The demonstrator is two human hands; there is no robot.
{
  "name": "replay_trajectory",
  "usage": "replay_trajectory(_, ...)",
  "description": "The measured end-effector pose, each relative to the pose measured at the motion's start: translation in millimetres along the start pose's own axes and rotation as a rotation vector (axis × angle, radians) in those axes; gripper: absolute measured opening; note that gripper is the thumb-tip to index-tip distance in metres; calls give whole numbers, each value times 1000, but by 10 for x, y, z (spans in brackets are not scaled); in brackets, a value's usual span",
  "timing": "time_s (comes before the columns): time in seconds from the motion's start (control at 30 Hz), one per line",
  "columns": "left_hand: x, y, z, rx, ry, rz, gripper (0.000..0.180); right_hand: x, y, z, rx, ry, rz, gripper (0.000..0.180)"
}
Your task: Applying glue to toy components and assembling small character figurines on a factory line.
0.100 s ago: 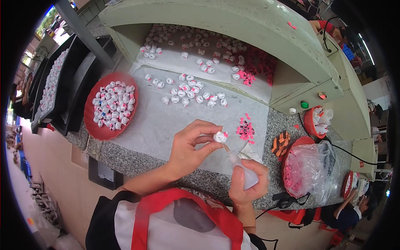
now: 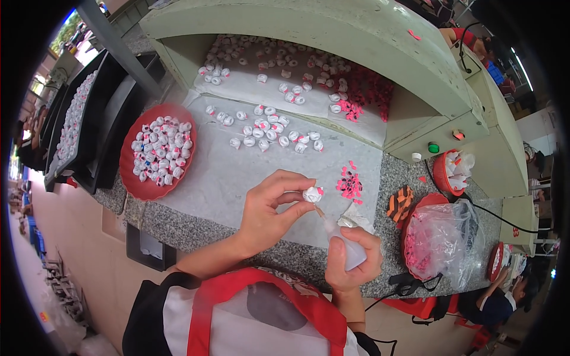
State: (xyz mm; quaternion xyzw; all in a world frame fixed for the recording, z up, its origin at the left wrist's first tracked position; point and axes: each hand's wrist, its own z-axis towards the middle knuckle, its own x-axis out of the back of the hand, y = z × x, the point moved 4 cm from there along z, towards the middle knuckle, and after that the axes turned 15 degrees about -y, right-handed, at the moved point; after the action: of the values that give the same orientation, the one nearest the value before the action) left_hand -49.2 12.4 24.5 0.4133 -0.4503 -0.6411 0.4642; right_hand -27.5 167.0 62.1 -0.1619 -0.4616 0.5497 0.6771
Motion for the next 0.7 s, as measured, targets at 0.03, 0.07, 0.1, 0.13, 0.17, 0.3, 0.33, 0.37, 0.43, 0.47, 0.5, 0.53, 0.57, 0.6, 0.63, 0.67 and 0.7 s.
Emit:
replay_trajectory(0.03,7,10,-3,4,0,19,31,4,-36,31,106,-19,-16,22)
replay_trajectory(0.07,14,16,-7,7,0,38,31,16,-40,40,106,-18,-16,22)
replay_trajectory(0.1,19,17,-11,8,0,38,31,21,-48,48,108,-33,-26,23)
replay_trajectory(0.13,27,18,-15,6,5,46,31,20,-51,51,110,-49,-37,23)
replay_trajectory(0.17,34,19,-19,5,10,53,31,20,-48,50,109,-49,-36,23)
replay_trajectory(0.3,26,-5,-20,11,29,-41,31,35,-50,34,108,-21,-47,23)
replay_trajectory(0.33,34,-33,-20,43,24,-108,31,35,-47,30,105,-11,-43,23)
replay_trajectory(0.37,40,-55,-22,76,19,-176,30,34,-45,27,105,-11,-43,23)
replay_trajectory(0.43,38,-39,-15,131,14,-248,31,30,-43,23,115,-16,-42,23)
replay_trajectory(0.47,32,-49,-16,188,11,-321,32,29,-38,19,115,-15,-43,23)
replay_trajectory(0.5,39,-45,-17,188,11,-321,32,29,-34,13,121,-6,-31,23)
replay_trajectory(0.53,43,-51,-20,208,9,-339,32,31,-33,9,127,3,-18,23)
replay_trajectory(0.57,45,-59,-22,228,7,-357,32,33,-37,13,126,3,-18,23)
replay_trajectory(0.6,51,-65,-25,228,6,-357,32,36,-49,21,131,1,-32,23)
replay_trajectory(0.63,57,-81,-29,228,8,-372,33,37,-57,25,136,-2,-46,23)
replay_trajectory(0.67,62,-90,-31,228,10,-387,33,40,-54,25,135,-1,-46,23)
replay_trajectory(0.7,67,-93,-29,229,9,-387,33,44,-47,24,132,2,-48,23)
